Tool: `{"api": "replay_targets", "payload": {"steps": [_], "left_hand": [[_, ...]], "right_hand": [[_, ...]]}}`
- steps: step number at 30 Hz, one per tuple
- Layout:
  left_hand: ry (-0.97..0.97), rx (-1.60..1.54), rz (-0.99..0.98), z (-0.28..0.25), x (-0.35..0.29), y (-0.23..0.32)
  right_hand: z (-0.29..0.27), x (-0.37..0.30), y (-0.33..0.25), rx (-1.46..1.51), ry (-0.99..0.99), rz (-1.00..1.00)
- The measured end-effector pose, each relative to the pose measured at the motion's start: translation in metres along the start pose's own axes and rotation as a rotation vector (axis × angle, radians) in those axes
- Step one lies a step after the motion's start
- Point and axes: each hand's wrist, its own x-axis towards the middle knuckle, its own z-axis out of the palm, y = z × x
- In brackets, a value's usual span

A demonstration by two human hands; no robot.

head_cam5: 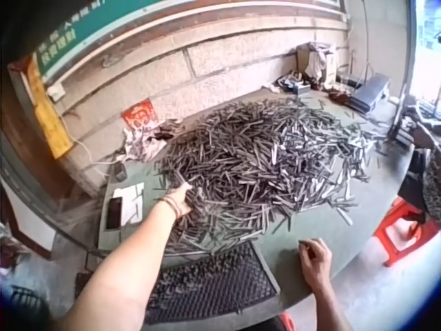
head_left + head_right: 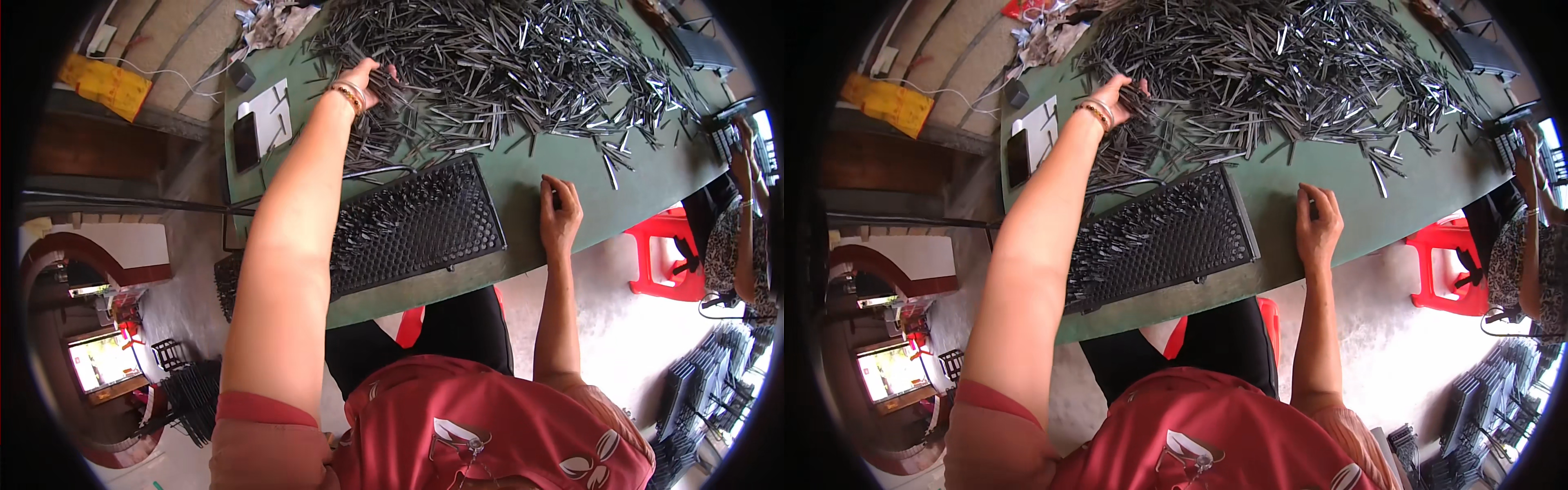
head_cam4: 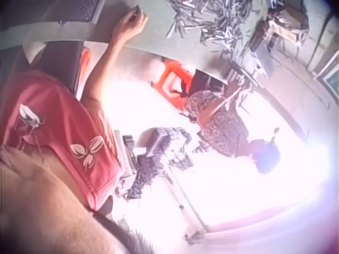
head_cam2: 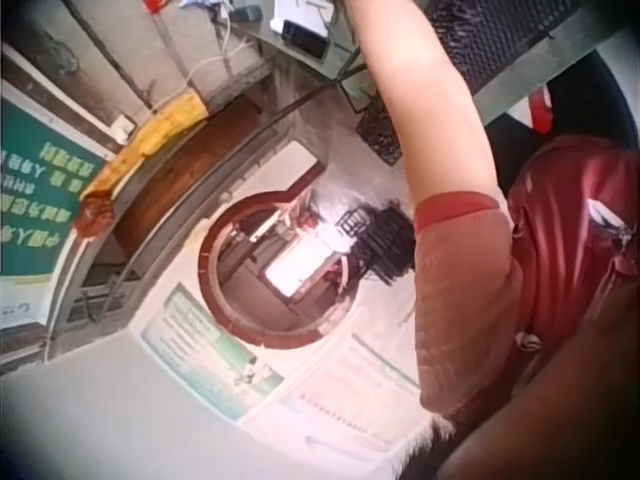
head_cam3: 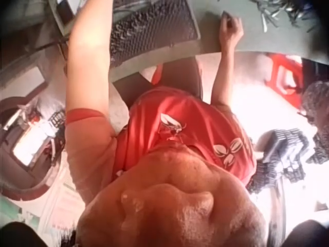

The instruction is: Manually inserting small metal pins into a perforated base plate template on an assembly line.

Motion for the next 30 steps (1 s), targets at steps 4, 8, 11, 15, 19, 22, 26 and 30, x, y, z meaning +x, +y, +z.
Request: {"api": "replay_targets", "payload": {"steps": [4, 8, 11, 15, 19, 22, 26, 30], "left_hand": [[-0.14, -0.076, -0.053, -0.012, 0.02, -0.008], [-0.083, -0.169, -0.013, 0.01, 0.018, -0.026], [-0.108, -0.181, 0.032, 0.02, 0.014, -0.026], [-0.145, -0.158, 0.126, 0.059, 0.0, -0.05], [-0.128, -0.041, 0.459, 0.105, -0.033, -0.083], [-0.188, 0.029, 0.584, 0.123, -0.042, -0.083], [-0.195, 0.203, 0.776, 0.118, -0.061, -0.073], [-0.219, 0.216, 0.86, 0.127, -0.062, -0.078]], "right_hand": [[0.0, 0.001, -0.001, 0.032, -0.009, 0.009], [0.005, 0.006, -0.002, 0.067, 0.014, 0.057], [0.034, 0.031, -0.041, 0.632, -0.097, 0.229], [0.104, 0.084, -0.061, 1.121, -0.396, 0.68], [0.145, 0.121, -0.088, 1.656, -0.236, 0.909], [0.168, 0.133, -0.078, 1.719, -0.02, 0.938], [0.158, 0.125, -0.114, 1.681, 0.027, 0.876], [0.148, 0.138, -0.108, 1.81, 0.076, 0.824]]}}
